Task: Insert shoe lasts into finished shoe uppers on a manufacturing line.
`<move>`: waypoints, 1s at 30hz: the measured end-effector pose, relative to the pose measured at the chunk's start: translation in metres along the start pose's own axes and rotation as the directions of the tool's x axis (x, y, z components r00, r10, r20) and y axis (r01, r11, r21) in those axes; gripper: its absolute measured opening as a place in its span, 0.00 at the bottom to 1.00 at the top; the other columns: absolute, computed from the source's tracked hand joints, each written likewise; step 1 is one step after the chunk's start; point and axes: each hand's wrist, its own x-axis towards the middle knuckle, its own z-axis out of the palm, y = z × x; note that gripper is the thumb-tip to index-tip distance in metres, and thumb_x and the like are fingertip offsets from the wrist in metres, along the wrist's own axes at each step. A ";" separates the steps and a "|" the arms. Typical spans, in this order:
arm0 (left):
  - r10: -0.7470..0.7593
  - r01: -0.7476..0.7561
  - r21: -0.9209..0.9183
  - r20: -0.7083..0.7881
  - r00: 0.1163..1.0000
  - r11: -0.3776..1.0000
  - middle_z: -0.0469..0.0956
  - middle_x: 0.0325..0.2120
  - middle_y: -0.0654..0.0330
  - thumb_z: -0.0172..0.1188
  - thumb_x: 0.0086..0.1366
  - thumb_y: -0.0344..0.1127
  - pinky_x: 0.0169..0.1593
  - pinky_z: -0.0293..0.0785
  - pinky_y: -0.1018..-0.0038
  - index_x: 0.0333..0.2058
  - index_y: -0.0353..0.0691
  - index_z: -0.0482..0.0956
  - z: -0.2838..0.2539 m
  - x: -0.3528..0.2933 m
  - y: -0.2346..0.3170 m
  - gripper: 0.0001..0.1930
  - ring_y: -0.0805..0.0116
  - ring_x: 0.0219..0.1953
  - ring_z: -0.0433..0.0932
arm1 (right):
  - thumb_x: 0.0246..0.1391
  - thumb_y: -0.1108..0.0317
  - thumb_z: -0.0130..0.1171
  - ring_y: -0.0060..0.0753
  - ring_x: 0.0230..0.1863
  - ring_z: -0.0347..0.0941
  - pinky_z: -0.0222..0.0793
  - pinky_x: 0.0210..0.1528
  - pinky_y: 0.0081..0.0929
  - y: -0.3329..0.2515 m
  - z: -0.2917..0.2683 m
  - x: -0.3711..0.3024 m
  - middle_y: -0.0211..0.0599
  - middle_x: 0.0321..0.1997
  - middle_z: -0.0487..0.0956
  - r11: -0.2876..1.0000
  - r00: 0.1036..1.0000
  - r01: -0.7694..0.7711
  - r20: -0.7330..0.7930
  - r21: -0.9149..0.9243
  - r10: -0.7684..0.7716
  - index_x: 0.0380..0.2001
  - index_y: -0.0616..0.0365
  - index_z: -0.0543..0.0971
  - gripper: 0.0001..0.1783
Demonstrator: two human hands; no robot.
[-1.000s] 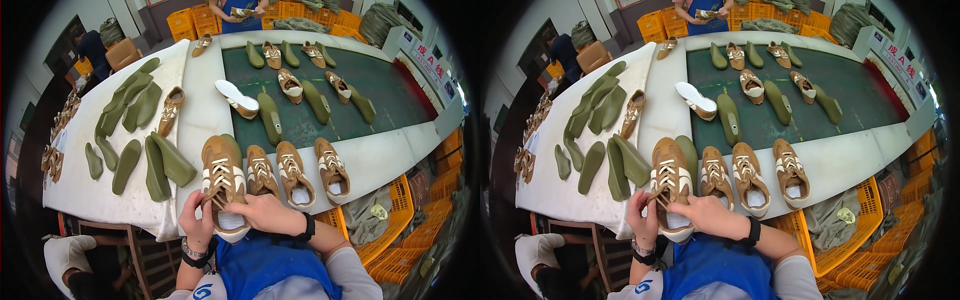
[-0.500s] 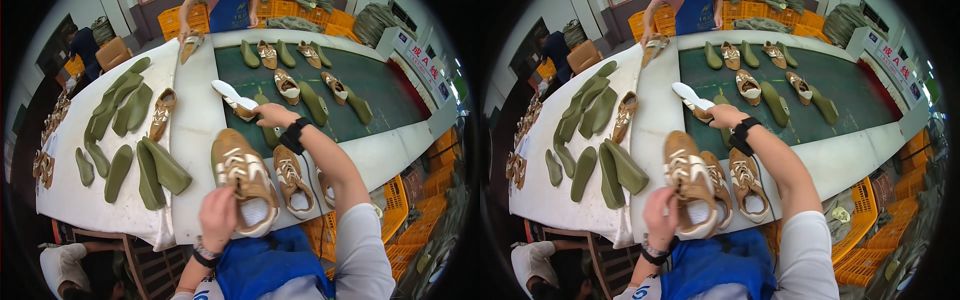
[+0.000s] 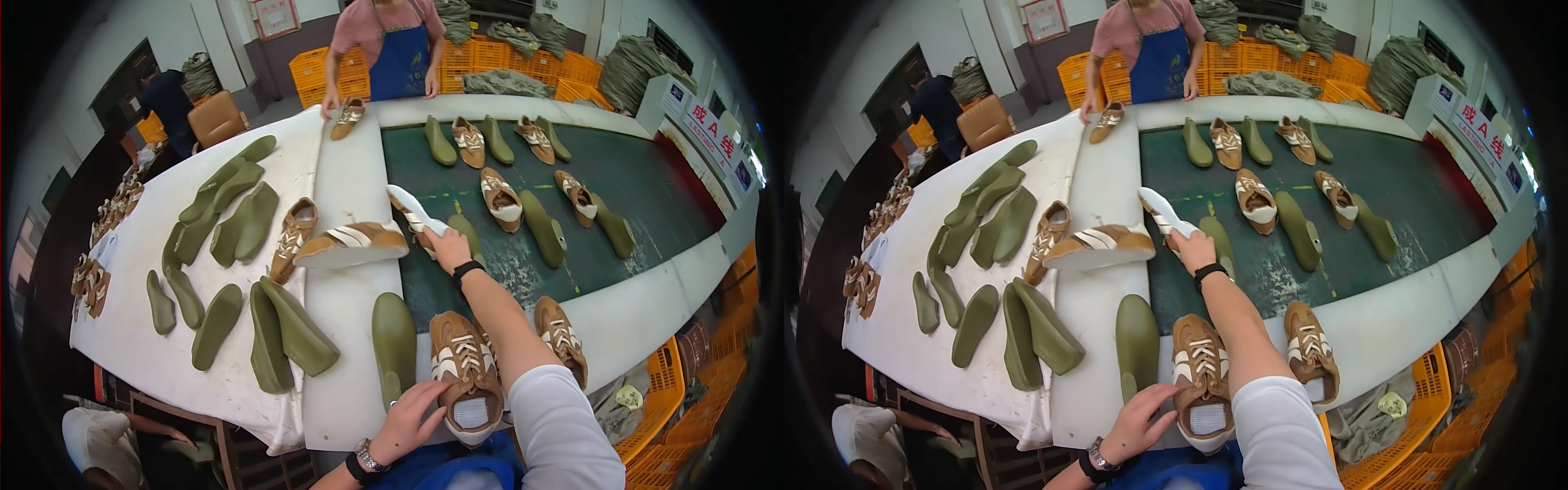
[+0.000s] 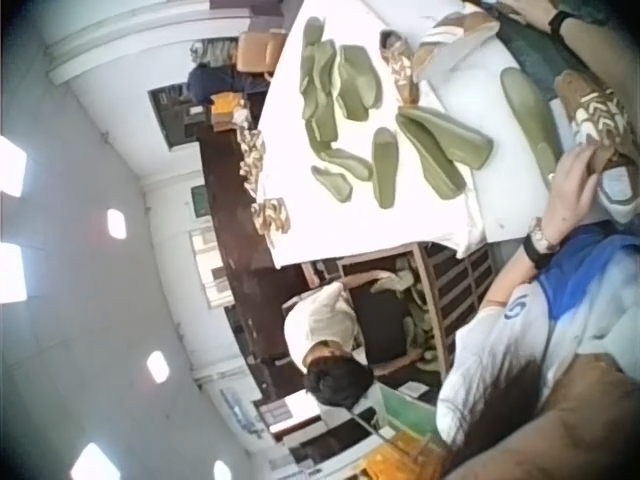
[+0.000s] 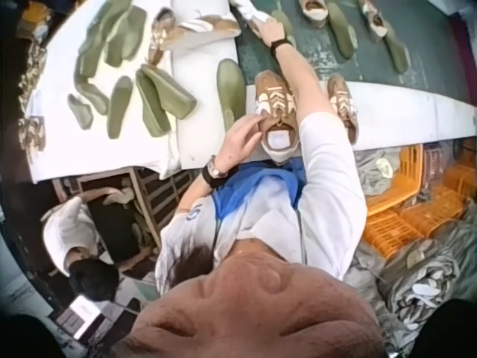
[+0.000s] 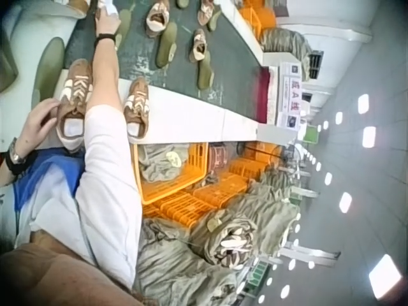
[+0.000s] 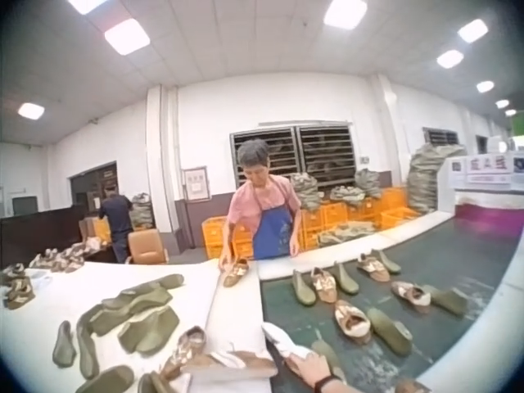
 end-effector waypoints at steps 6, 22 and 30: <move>-0.068 0.089 0.118 -0.170 0.983 0.989 0.77 0.41 0.49 0.61 0.56 0.28 0.50 0.73 0.66 0.44 0.35 0.76 -0.034 -0.010 -0.006 0.16 0.51 0.45 0.76 | 0.47 0.57 0.62 0.49 0.45 0.71 0.68 0.44 0.48 -0.020 -0.009 0.011 0.45 0.45 0.71 0.994 0.992 0.106 -0.068 -0.025 -0.107 0.55 0.40 0.66 0.30; -0.035 0.094 0.172 -0.317 0.948 0.981 0.78 0.39 0.49 0.60 0.54 0.26 0.47 0.73 0.66 0.43 0.34 0.76 -0.054 -0.036 -0.006 0.15 0.51 0.43 0.77 | 0.45 0.69 0.58 0.38 0.38 0.72 0.69 0.39 0.34 0.016 -0.064 -0.008 0.45 0.38 0.71 0.110 0.904 -0.234 0.175 0.966 0.389 0.45 0.55 0.60 0.25; 0.116 0.014 0.215 -0.582 0.805 0.977 0.71 0.46 0.47 0.59 0.54 0.25 0.49 0.71 0.68 0.50 0.32 0.69 -0.065 0.039 0.035 0.23 0.52 0.48 0.71 | 0.53 0.77 0.51 0.29 0.42 0.74 0.74 0.38 0.28 -0.043 -0.202 -0.197 0.42 0.48 0.72 -0.520 0.956 -0.287 0.274 0.804 -0.105 0.58 0.48 0.54 0.30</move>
